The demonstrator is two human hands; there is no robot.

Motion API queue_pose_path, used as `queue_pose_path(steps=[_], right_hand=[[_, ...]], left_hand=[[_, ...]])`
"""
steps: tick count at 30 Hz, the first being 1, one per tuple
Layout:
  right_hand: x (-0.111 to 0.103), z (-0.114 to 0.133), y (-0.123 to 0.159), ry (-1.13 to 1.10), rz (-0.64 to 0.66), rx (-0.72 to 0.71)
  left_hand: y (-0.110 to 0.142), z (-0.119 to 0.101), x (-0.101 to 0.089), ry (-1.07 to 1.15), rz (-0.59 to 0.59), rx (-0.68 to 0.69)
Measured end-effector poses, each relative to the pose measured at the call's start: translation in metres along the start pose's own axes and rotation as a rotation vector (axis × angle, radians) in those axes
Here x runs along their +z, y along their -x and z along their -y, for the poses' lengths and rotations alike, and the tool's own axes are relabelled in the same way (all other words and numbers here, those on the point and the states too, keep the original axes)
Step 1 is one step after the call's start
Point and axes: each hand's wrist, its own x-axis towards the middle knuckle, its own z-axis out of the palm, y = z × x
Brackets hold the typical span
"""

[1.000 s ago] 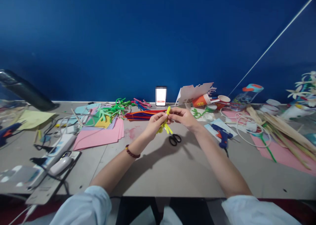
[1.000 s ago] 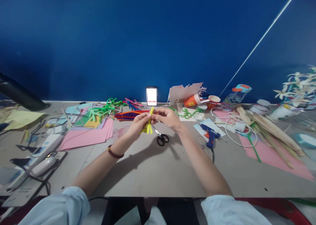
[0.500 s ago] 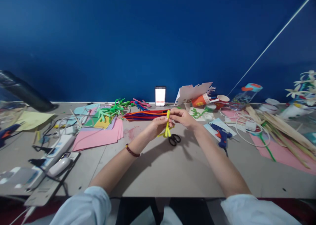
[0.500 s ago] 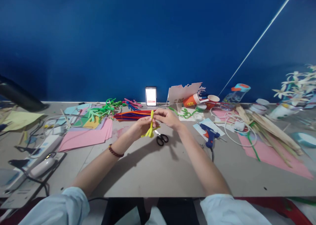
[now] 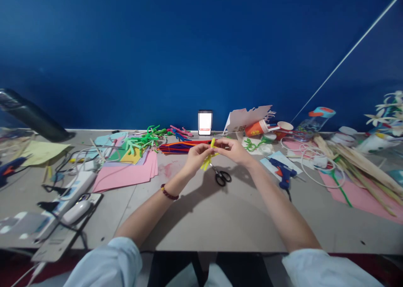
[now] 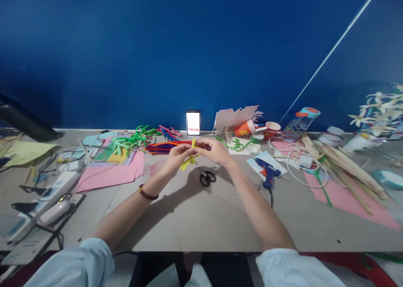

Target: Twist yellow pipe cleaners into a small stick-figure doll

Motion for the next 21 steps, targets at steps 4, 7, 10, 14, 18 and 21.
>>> queue_pose_path(steps=[4,7,10,14,18,21], right_hand=[[-0.001,-0.003,0.000,0.015,0.005,-0.017],[0.000,-0.006,-0.003,-0.058,-0.029,-0.005],[-0.001,-0.009,-0.005,-0.200,-0.023,0.052],[-0.004,-0.012,-0.003,-0.314,0.183,0.114],[-0.002,-0.010,0.003,-0.459,0.385,0.136],[0.000,-0.005,0.008,-0.541,0.480,0.182]], left_hand=[[-0.003,0.003,-0.004,0.066,0.062,-0.031],[-0.005,0.004,-0.006,0.102,0.110,-0.060],[-0.005,0.004,-0.006,0.143,0.191,-0.124],[-0.001,0.005,-0.006,0.204,0.356,-0.193],[0.003,0.009,-0.008,0.250,0.512,-0.228],[0.006,0.010,-0.008,0.248,0.617,-0.263]])
